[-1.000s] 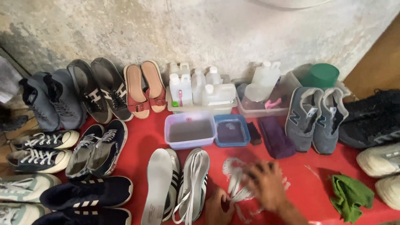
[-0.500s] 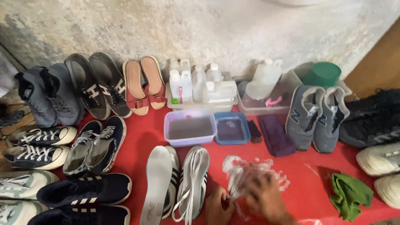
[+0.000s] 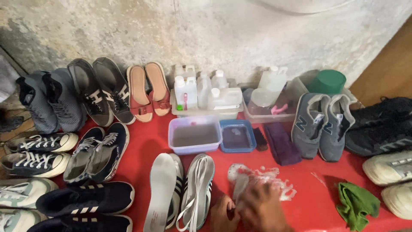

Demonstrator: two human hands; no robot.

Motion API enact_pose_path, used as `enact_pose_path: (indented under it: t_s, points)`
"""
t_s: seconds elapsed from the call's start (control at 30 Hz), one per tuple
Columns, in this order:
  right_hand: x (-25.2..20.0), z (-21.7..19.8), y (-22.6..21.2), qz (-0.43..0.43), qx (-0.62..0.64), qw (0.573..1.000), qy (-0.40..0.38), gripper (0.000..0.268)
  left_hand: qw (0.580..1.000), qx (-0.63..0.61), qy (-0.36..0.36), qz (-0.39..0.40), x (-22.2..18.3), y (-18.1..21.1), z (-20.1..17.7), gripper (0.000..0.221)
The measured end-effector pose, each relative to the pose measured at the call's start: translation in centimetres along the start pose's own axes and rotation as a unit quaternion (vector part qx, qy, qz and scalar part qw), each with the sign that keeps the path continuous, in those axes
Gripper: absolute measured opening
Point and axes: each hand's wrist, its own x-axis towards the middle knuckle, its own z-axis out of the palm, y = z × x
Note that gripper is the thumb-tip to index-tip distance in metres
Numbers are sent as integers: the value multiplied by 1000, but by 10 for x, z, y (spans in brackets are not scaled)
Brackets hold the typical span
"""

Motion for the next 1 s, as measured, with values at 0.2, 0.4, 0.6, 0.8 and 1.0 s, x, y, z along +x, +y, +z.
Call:
enact_pose_path:
  t_s: [0.2,0.4,0.6,0.8,1.0]
  points:
    - [26,-17,18,263,-26,957,-117,33,998,50,1,31,0,-4,2,24]
    - [21,-14,14,64,36,997,-7,22,1000,17,7,8,0,-4,4,29]
    - [20,-15,-7,-6,55,998,0,25,999,22,-1,40,0,-6,3,24]
    - [28,-19,28,242,-30,963,-112,38,997,21,-37,-65,0,17,-9,26]
    - [16,-24,9,80,50,995,-20,30,997,23,-45,-62,8,41,-20,24]
